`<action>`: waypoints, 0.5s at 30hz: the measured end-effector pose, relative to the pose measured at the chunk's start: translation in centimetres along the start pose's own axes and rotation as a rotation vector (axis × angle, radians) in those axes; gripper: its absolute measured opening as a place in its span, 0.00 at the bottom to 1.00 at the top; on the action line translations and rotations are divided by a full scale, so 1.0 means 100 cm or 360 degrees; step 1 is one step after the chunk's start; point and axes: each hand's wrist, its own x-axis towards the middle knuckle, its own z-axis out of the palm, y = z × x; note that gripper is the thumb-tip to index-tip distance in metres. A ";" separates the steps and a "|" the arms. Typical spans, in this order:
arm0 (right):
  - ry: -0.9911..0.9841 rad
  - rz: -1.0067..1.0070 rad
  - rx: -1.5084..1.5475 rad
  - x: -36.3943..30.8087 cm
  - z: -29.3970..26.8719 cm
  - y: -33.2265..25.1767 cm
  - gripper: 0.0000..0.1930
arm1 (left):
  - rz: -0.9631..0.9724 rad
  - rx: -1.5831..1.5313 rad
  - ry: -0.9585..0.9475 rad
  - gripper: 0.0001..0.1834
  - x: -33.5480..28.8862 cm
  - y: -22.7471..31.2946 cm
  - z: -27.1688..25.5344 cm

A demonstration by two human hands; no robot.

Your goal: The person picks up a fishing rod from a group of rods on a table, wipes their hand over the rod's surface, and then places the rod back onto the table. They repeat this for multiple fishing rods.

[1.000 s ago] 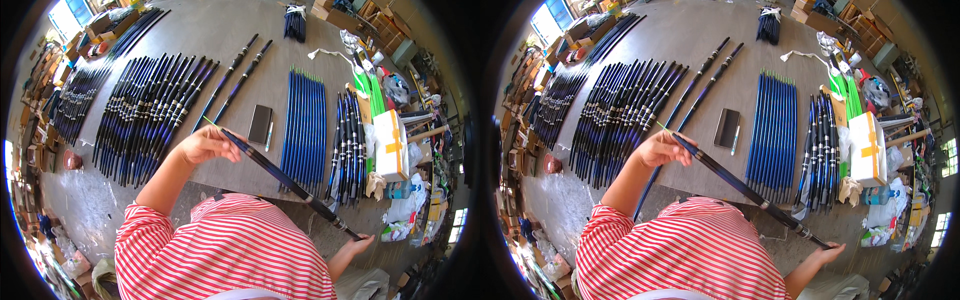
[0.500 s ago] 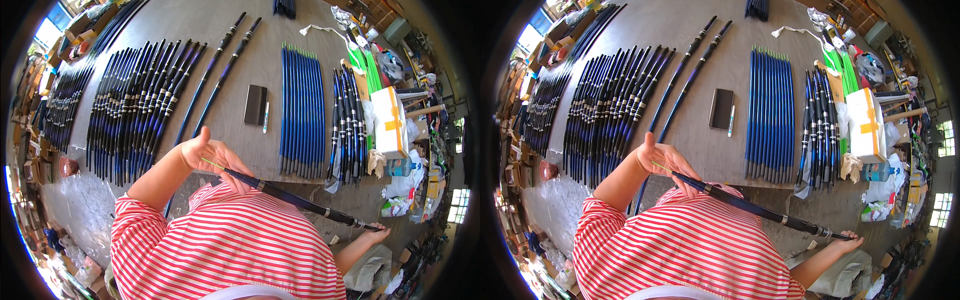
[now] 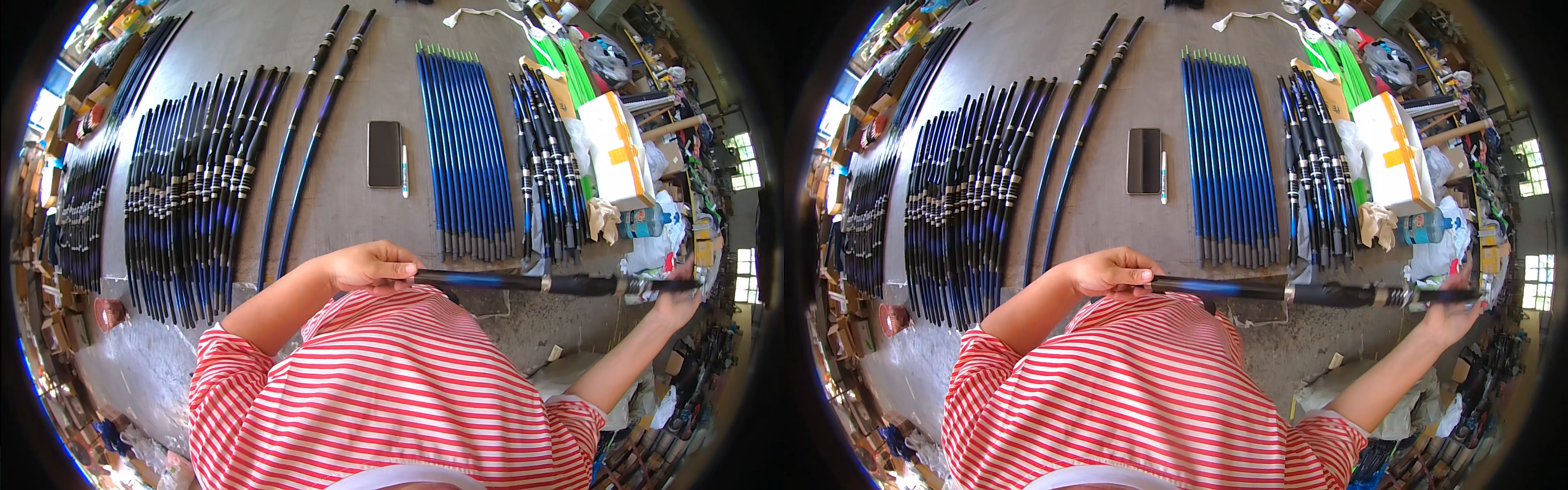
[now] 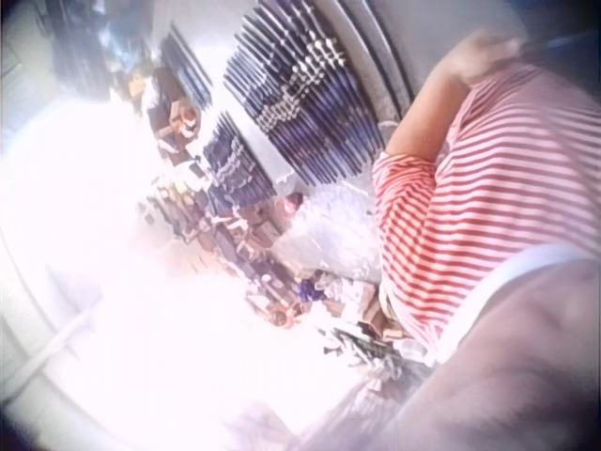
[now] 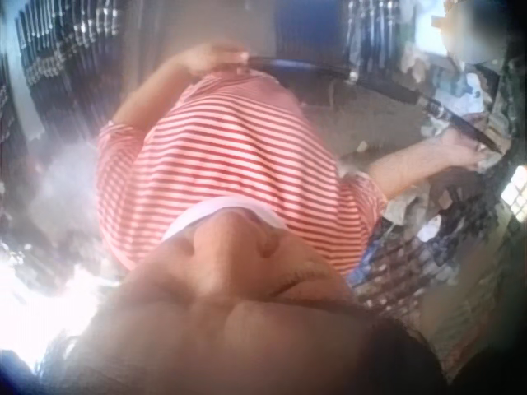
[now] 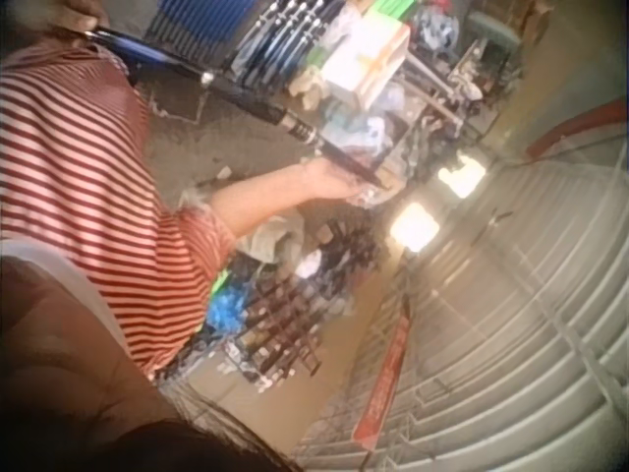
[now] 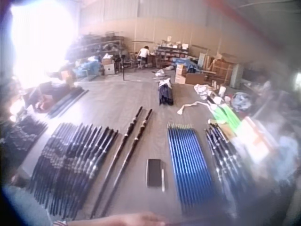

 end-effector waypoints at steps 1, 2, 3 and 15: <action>-0.0052 -0.0104 -0.0192 -0.027 0.066 0.022 0.31 | 0.0028 -0.0083 -0.0022 0.19 0.006 -0.004 0.002; -0.0101 -0.0216 -0.0389 -0.062 0.126 0.045 0.31 | 0.0054 -0.0165 -0.0053 0.19 0.013 -0.006 0.005; -0.0211 -0.0263 -0.0462 -0.092 0.164 0.070 0.32 | 0.0112 -0.0240 -0.0101 0.20 0.018 -0.008 0.010; -0.1995 0.0418 -0.1066 -0.194 0.172 0.233 0.16 | 0.0616 -0.0519 -0.0161 0.27 0.032 0.012 0.051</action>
